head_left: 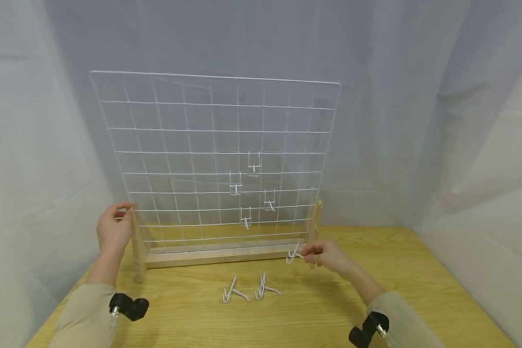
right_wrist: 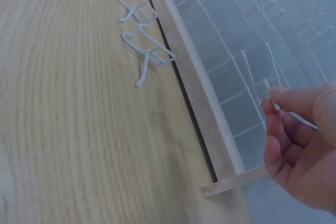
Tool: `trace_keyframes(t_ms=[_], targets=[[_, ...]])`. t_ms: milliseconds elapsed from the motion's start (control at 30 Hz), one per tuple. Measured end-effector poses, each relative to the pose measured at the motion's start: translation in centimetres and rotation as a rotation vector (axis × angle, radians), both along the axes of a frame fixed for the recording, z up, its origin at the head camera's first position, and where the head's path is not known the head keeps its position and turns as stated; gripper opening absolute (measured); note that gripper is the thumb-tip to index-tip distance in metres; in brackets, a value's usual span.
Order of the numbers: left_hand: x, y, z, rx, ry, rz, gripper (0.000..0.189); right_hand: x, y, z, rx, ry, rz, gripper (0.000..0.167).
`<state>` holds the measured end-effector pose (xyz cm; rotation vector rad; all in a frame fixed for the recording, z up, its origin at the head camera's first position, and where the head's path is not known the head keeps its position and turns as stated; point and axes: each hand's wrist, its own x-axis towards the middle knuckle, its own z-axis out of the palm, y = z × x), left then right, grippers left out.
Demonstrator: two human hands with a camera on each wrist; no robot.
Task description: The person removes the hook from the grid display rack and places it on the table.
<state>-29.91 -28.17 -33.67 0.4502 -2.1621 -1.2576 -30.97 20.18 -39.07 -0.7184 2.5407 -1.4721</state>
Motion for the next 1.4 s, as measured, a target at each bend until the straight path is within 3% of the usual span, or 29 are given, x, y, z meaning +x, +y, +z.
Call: trace_keyframes(t_ms=[700,1400], targets=[[-0.1,0.2,0.2,0.0,-0.013,-0.013,0.029,0.5,-0.1,-3.2,0.008,-0.075,0.033,0.016],[0.1,-0.1,0.0,0.004,-0.001,-0.006,0.028,0.3,-0.7,-5.1,0.049,-0.059,0.066,0.013]])
